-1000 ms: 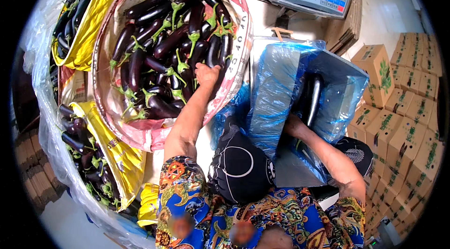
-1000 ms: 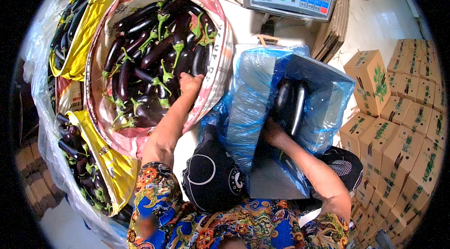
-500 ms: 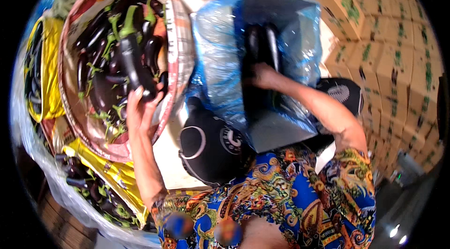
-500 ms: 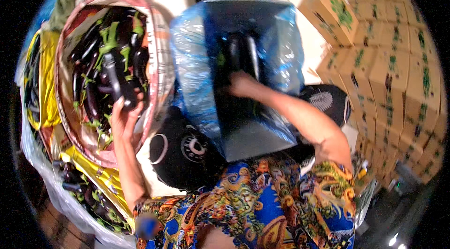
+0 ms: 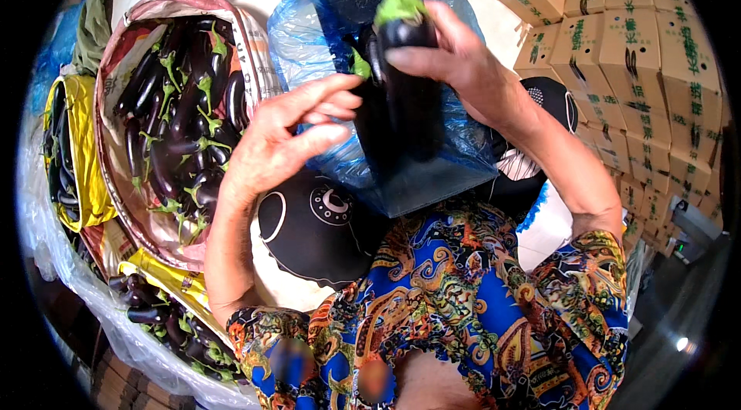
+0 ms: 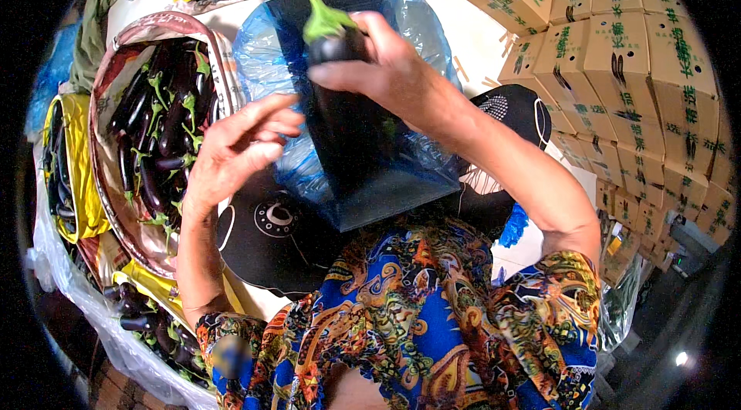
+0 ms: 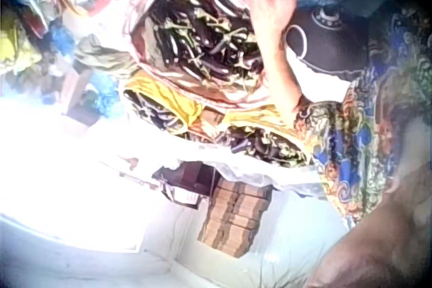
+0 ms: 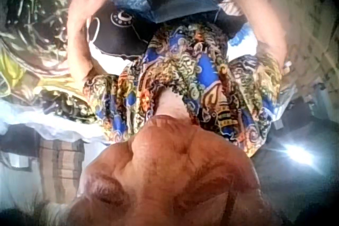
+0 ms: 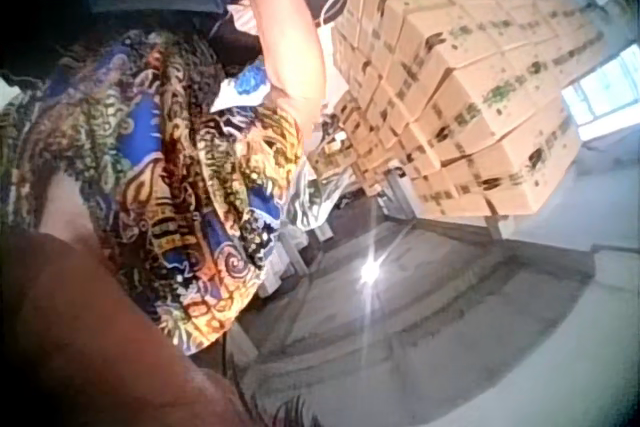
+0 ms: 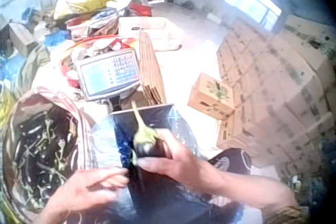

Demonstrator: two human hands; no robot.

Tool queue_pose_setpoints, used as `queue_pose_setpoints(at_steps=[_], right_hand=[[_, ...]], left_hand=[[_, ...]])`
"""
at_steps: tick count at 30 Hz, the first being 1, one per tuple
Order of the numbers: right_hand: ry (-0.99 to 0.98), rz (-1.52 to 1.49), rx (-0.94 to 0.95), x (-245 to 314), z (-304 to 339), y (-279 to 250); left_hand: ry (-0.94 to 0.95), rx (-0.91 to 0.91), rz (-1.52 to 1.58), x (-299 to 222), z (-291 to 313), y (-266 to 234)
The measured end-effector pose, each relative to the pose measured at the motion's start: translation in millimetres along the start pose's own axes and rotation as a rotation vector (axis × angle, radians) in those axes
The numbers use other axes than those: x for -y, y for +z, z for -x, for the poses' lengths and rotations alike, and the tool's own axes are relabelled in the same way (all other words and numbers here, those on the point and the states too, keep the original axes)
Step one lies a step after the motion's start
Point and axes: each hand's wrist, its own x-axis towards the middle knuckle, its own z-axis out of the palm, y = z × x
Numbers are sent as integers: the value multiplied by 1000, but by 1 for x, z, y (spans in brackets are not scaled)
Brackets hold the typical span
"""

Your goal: The person packs eggplants into a lined cardboard box by hand, weighs the box on a digital scale, and seals it using a tape dispenser.

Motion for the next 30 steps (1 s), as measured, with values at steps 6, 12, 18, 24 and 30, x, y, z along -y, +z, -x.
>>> queue_pose_setpoints(at_steps=[6, 12, 18, 24, 30], right_hand=[[565, -172, 80, -62, -6, -14], [534, 644, -160, -155, -39, -6], [612, 894, 155, -96, -43, 3], [659, 1122, 292, -93, -31, 2], [773, 1185, 427, -91, -33, -5]], left_hand=[[56, -594, 175, 64, 41, -46], [-94, -1098, 315, 142, 123, -125], [-402, -1036, 207, 224, 167, -108], [-542, -542, -739, 241, 93, -79], [-832, -313, -1190, 251, 59, -62]])
